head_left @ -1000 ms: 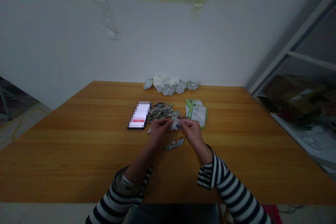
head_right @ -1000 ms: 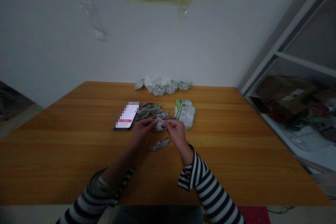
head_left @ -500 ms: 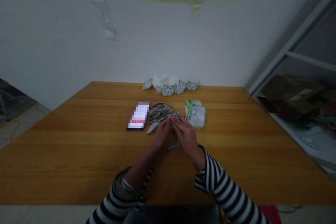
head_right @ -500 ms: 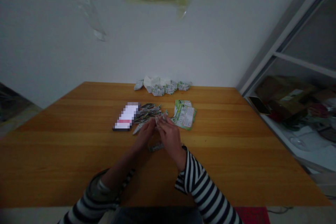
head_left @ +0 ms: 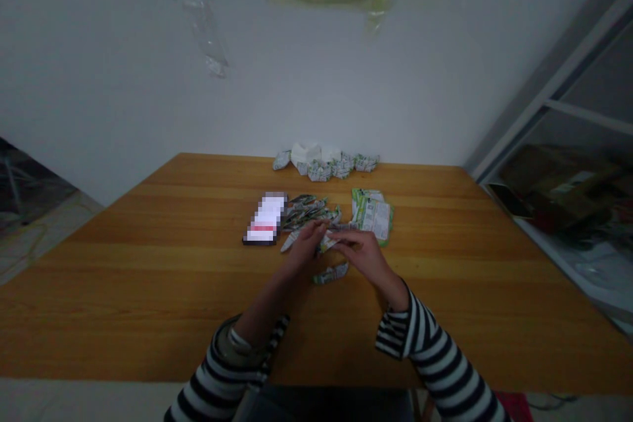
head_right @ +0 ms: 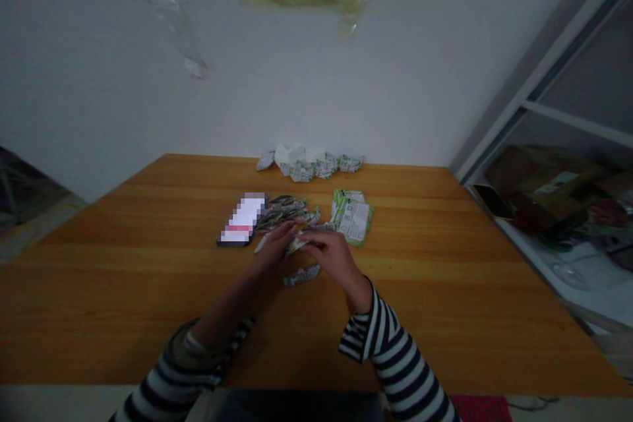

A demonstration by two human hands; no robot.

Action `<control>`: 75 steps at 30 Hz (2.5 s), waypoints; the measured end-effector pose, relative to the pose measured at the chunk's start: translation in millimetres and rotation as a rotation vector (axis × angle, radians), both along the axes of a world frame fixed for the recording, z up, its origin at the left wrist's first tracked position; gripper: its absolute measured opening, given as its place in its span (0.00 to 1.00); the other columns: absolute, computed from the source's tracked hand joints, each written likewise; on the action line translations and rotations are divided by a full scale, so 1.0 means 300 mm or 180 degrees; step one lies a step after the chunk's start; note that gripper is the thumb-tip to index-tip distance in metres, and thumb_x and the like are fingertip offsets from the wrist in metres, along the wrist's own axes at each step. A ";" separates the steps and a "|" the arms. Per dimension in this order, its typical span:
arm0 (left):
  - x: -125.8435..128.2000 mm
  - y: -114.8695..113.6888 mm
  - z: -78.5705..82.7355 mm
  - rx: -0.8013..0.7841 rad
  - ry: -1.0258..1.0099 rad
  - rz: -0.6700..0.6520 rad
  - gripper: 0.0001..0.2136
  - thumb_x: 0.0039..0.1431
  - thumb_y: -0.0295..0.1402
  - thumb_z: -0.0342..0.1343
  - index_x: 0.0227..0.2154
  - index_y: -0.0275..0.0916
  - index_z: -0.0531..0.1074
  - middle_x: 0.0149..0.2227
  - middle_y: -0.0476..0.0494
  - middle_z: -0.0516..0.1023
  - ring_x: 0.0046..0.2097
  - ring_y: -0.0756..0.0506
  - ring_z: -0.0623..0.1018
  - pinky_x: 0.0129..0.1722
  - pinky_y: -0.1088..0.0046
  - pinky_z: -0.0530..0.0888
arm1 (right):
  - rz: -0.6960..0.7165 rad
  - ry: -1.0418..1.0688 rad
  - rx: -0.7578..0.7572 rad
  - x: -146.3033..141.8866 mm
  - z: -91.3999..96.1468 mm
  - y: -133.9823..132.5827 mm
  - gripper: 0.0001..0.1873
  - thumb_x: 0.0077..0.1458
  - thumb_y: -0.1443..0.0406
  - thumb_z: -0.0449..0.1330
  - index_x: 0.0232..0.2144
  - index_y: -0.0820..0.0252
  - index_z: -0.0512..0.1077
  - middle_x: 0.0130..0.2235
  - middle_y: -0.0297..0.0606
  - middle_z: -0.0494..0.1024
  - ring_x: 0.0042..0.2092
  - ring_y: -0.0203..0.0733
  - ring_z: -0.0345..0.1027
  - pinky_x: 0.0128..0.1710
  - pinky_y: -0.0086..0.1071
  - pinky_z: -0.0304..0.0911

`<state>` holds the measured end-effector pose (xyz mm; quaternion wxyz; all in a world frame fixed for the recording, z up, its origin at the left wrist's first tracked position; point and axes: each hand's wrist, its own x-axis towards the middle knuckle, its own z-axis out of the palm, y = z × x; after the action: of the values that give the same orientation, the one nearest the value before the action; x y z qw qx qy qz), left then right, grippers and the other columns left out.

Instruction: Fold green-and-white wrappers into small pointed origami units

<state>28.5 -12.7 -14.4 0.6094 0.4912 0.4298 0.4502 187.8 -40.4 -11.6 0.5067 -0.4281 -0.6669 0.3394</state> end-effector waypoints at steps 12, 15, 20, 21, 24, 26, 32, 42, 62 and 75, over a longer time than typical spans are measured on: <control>0.004 -0.009 0.030 0.0542 0.0047 0.0267 0.13 0.45 0.41 0.66 0.27 0.35 0.76 0.24 0.47 0.79 0.25 0.47 0.78 0.29 0.72 0.76 | -0.0548 0.1662 -0.0971 -0.002 0.004 0.014 0.15 0.41 0.54 0.70 0.23 0.60 0.76 0.22 0.36 0.80 0.20 0.37 0.71 0.22 0.29 0.68; 0.006 -0.020 0.036 0.0535 0.0025 0.0427 0.14 0.47 0.40 0.65 0.32 0.35 0.77 0.27 0.46 0.81 0.25 0.47 0.78 0.28 0.71 0.77 | -0.0564 0.1752 -0.1115 -0.002 0.003 0.013 0.15 0.39 0.55 0.71 0.24 0.60 0.77 0.21 0.36 0.80 0.19 0.38 0.71 0.21 0.30 0.68; 0.000 -0.015 0.027 0.0613 0.0159 0.0525 0.10 0.47 0.37 0.64 0.31 0.36 0.78 0.28 0.45 0.82 0.29 0.45 0.80 0.32 0.69 0.78 | -0.0642 0.1656 -0.1093 -0.005 -0.016 0.023 0.14 0.39 0.55 0.71 0.24 0.59 0.78 0.20 0.35 0.79 0.20 0.39 0.72 0.22 0.31 0.70; -0.002 -0.013 0.023 0.0599 0.0183 0.0548 0.09 0.47 0.36 0.64 0.29 0.36 0.78 0.28 0.45 0.82 0.30 0.45 0.80 0.34 0.68 0.78 | -0.0643 0.1647 -0.1067 -0.005 -0.019 0.026 0.13 0.39 0.56 0.71 0.24 0.59 0.78 0.21 0.35 0.79 0.21 0.40 0.72 0.23 0.32 0.71; -0.006 -0.007 0.014 0.0563 0.0163 0.0563 0.06 0.47 0.35 0.63 0.27 0.37 0.78 0.28 0.45 0.82 0.31 0.44 0.80 0.35 0.66 0.78 | -0.0539 0.1697 -0.1064 -0.004 -0.021 0.029 0.12 0.39 0.57 0.71 0.25 0.58 0.80 0.25 0.37 0.82 0.24 0.42 0.75 0.27 0.34 0.73; -0.006 -0.008 0.014 0.0574 0.0087 0.0533 0.06 0.47 0.35 0.63 0.26 0.37 0.78 0.28 0.45 0.82 0.31 0.44 0.80 0.36 0.66 0.78 | -0.0454 0.1781 -0.1084 -0.002 -0.013 0.028 0.13 0.38 0.57 0.71 0.26 0.58 0.80 0.27 0.38 0.82 0.26 0.44 0.77 0.30 0.37 0.74; -0.003 -0.018 0.038 0.0840 0.0121 0.0380 0.07 0.48 0.34 0.64 0.30 0.38 0.79 0.32 0.44 0.83 0.35 0.43 0.81 0.39 0.66 0.77 | -0.0592 0.1763 -0.0829 0.002 0.010 0.018 0.10 0.37 0.59 0.72 0.23 0.58 0.79 0.25 0.37 0.82 0.27 0.43 0.77 0.32 0.37 0.74; -0.008 -0.025 0.035 0.0997 0.0356 0.0597 0.08 0.52 0.36 0.60 0.31 0.38 0.81 0.32 0.44 0.83 0.35 0.43 0.81 0.39 0.65 0.78 | -0.1146 0.1687 -0.0480 0.007 0.032 0.013 0.11 0.43 0.57 0.68 0.23 0.58 0.75 0.24 0.35 0.81 0.27 0.43 0.76 0.30 0.36 0.74; 0.029 -0.049 0.024 0.0985 0.0265 0.1007 0.07 0.49 0.35 0.64 0.30 0.40 0.82 0.33 0.45 0.84 0.36 0.44 0.80 0.41 0.68 0.74 | -0.0742 0.1709 -0.0514 -0.043 0.006 -0.004 0.13 0.47 0.55 0.66 0.23 0.57 0.71 0.25 0.33 0.78 0.29 0.41 0.75 0.34 0.35 0.72; 0.049 -0.037 -0.001 -0.0127 -0.0927 0.0788 0.29 0.40 0.36 0.70 0.48 0.33 0.75 0.32 0.41 0.83 0.30 0.48 0.80 0.35 0.73 0.76 | -0.0773 0.2479 -0.0916 -0.081 -0.039 0.012 0.17 0.43 0.60 0.69 0.31 0.55 0.64 0.24 0.28 0.78 0.23 0.38 0.75 0.31 0.34 0.73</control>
<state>43.1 -23.9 -14.8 0.6146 0.3521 0.4031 0.5795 163.6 -36.7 -23.4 0.6919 -0.4098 -0.3166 0.5031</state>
